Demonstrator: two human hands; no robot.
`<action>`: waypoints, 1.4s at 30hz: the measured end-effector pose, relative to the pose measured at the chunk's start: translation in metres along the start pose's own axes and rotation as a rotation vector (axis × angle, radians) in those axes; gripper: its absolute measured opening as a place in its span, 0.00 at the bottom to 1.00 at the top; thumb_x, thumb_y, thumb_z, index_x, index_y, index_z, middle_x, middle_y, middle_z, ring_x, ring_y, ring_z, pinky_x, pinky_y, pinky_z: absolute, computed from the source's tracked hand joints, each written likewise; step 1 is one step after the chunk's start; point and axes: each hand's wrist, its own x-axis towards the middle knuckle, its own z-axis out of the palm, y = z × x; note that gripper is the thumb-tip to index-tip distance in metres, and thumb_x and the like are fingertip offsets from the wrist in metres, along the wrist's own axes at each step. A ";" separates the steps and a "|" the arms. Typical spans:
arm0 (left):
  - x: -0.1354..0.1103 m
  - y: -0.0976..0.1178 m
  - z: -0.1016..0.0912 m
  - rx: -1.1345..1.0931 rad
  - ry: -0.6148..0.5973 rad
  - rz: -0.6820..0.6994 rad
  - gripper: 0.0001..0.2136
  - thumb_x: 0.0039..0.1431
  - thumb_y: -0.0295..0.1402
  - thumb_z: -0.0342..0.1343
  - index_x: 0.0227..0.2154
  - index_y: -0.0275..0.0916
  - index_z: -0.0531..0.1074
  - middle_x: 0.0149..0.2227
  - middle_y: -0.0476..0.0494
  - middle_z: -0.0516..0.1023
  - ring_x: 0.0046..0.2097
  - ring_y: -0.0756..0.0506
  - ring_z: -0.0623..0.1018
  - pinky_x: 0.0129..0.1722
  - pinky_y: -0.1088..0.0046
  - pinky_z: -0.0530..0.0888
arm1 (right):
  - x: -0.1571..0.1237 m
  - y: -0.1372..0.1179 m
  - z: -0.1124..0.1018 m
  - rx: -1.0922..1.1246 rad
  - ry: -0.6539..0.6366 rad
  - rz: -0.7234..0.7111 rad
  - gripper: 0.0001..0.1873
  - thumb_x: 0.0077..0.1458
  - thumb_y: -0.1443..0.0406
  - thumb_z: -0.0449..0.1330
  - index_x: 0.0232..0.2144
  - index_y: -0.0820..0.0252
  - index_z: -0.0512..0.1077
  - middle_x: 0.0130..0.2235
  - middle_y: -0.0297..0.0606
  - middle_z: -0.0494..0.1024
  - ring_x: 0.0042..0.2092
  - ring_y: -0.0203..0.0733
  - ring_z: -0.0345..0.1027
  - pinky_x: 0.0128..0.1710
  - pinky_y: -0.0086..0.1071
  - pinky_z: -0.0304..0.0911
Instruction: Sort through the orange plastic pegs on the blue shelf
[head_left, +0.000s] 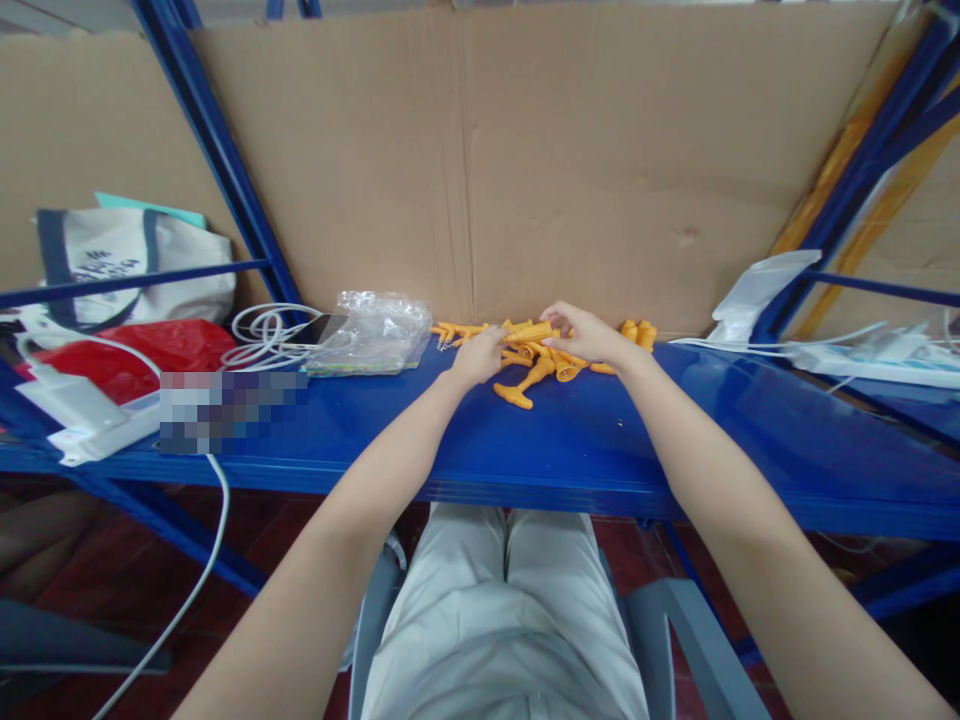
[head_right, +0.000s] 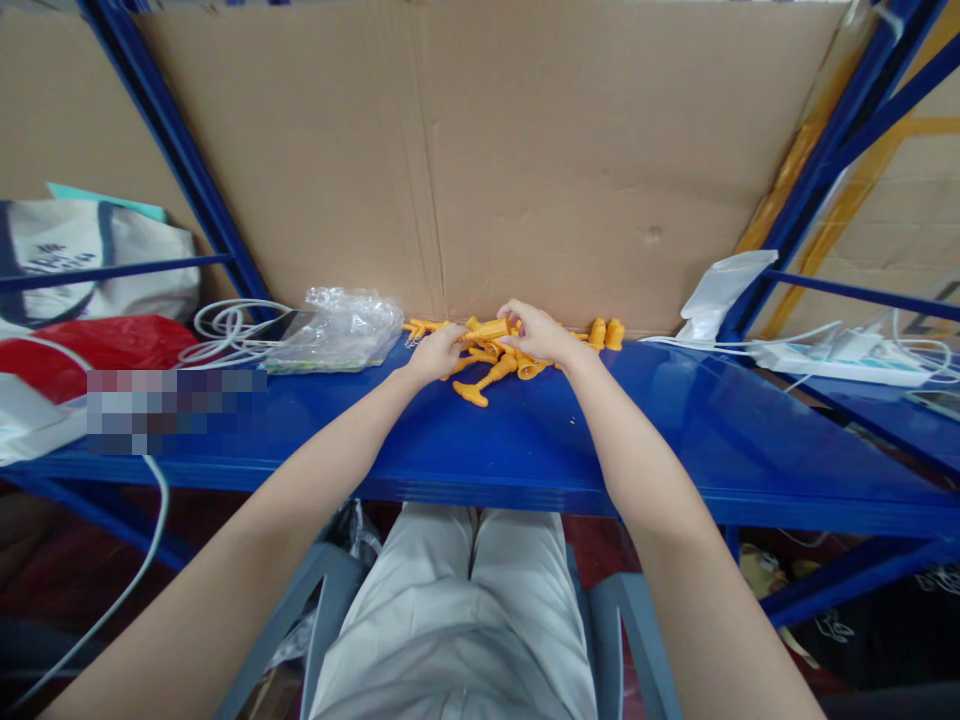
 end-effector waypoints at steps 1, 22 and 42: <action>-0.001 0.000 -0.001 -0.005 -0.005 -0.004 0.14 0.64 0.24 0.57 0.49 0.41 0.79 0.52 0.40 0.81 0.55 0.39 0.79 0.56 0.65 0.74 | 0.000 0.001 0.001 0.002 0.001 0.018 0.15 0.53 0.62 0.66 0.44 0.58 0.74 0.42 0.40 0.79 0.40 0.44 0.72 0.45 0.37 0.68; -0.002 0.002 -0.006 0.007 -0.002 -0.054 0.13 0.70 0.30 0.51 0.51 0.37 0.77 0.52 0.38 0.82 0.54 0.41 0.80 0.55 0.68 0.74 | 0.000 0.041 -0.007 -0.503 0.240 0.131 0.15 0.52 0.67 0.60 0.45 0.56 0.73 0.50 0.48 0.74 0.54 0.58 0.67 0.51 0.50 0.64; -0.004 0.008 -0.009 -0.019 0.241 -0.199 0.22 0.76 0.45 0.38 0.46 0.35 0.73 0.56 0.32 0.71 0.54 0.39 0.80 0.54 0.66 0.74 | -0.067 0.129 -0.042 -0.282 0.412 1.177 0.15 0.54 0.62 0.68 0.44 0.61 0.79 0.49 0.54 0.81 0.57 0.61 0.74 0.53 0.49 0.69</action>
